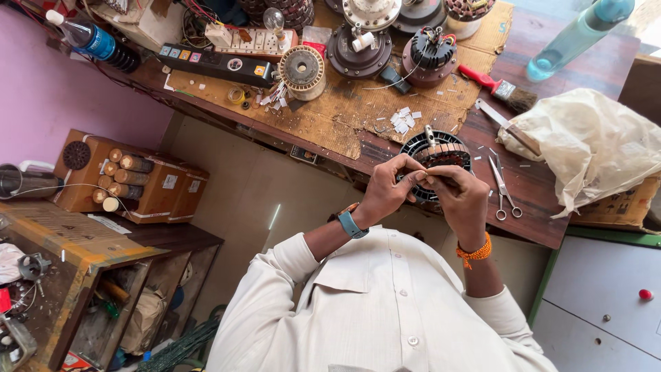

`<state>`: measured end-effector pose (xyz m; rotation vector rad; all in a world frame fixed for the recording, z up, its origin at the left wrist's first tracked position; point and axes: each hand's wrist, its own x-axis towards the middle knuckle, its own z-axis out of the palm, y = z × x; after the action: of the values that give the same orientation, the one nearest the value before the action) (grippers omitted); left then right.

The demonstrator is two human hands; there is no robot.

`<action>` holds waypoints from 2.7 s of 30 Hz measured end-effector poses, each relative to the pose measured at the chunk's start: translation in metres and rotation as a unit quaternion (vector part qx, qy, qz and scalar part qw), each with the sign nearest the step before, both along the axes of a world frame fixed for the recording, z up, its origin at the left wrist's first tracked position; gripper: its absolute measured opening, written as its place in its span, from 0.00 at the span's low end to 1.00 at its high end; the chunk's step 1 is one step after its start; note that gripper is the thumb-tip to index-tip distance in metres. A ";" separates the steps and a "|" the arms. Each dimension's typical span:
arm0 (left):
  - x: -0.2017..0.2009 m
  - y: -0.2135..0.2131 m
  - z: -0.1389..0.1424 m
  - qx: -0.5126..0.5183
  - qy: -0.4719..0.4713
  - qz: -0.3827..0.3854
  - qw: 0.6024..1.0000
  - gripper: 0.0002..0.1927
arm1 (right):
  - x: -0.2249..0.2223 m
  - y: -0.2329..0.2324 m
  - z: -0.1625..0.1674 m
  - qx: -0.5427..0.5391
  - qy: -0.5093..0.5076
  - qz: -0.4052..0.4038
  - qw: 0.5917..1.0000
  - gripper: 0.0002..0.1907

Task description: The person repairs an electrical motor stator by inserting white insulating paper into the copper windings. They use a green screwdriver to push the paper into place and scissors to trim excess paper. The person repeats this process for multiple slots in the stator.

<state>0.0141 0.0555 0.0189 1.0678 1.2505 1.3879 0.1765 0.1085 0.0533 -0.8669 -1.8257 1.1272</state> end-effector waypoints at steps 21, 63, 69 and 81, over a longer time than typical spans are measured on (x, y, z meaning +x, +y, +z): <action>0.017 0.010 0.038 0.157 0.292 0.045 0.942 0.10 | 0.002 0.000 -0.043 -0.015 0.113 -0.077 0.990 0.11; 0.011 0.006 0.044 0.182 0.230 -0.009 0.956 0.04 | 0.006 -0.024 -0.011 -0.084 0.096 -0.096 0.987 0.07; 0.002 0.004 0.057 0.110 0.149 -0.074 0.980 0.07 | 0.009 -0.029 -0.005 -0.002 0.111 -0.105 0.988 0.07; -0.016 0.011 0.081 0.186 0.210 -0.225 0.933 0.12 | 0.031 -0.021 -0.031 -0.399 0.394 0.103 0.822 0.04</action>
<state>-0.0016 0.0663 0.0995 1.8626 0.9516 1.0871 0.2079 0.0878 0.0226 -0.4789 -0.7297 2.0712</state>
